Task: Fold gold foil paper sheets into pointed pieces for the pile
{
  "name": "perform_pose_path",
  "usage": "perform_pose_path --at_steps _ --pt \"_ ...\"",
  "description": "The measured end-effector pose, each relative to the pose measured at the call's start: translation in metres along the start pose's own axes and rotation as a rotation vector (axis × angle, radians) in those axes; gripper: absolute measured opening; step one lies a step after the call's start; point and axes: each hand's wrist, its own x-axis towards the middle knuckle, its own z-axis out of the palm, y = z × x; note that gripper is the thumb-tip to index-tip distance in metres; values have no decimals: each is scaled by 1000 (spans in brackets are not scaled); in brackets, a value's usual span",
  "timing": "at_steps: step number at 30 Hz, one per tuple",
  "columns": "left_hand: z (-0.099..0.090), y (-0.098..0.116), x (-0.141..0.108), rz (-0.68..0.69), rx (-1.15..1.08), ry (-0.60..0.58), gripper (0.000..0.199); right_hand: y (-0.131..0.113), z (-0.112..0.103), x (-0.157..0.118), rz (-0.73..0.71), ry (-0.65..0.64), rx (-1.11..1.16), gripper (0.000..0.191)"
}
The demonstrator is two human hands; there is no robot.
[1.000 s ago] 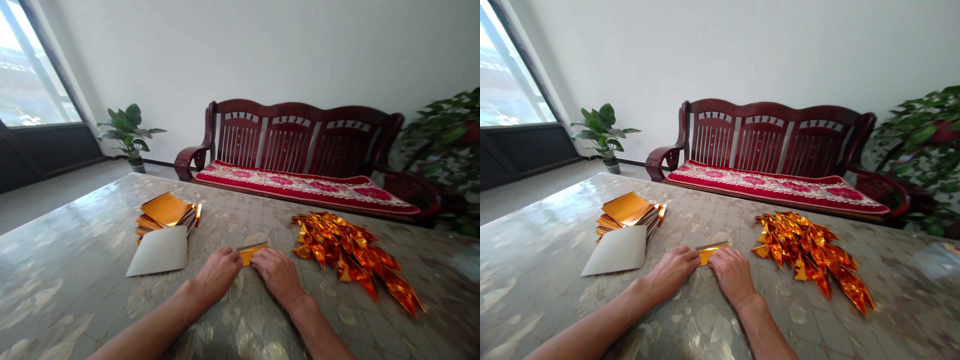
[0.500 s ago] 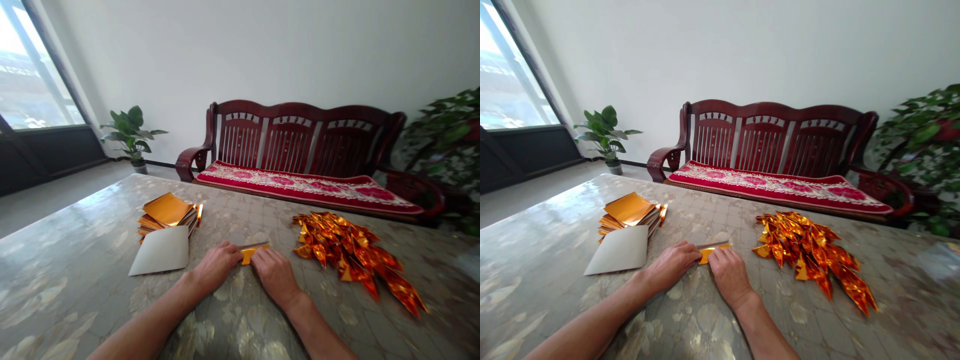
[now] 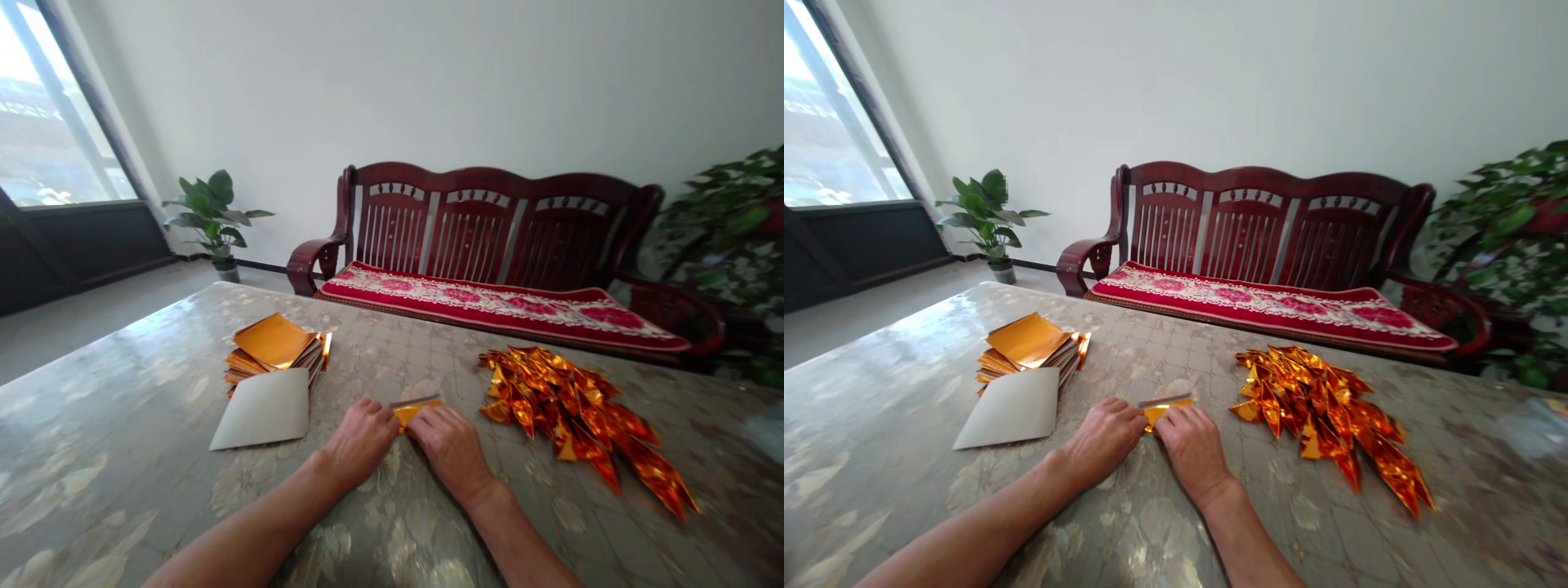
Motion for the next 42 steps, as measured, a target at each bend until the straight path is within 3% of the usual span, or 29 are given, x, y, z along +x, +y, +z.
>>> perform_pose_path --at_steps 12,20,26,29,33,42 --pt "-6 1 -1 -23 -69 -12 21 -3 6 2 -50 18 -22 17" --pt "-6 1 -2 -34 -66 -25 11 -4 12 5 -37 69 -71 18" --pt "3 1 0 -68 -44 48 17 -6 8 5 16 43 -51 18" --pt "6 1 1 -87 -48 109 22 -8 1 5 57 -7 54 7" --pt "5 0 0 -115 -123 131 23 -9 -4 5 53 -35 145 7" --pt "0 -18 -5 -203 -371 82 33 -2 1 2 112 23 116 18"
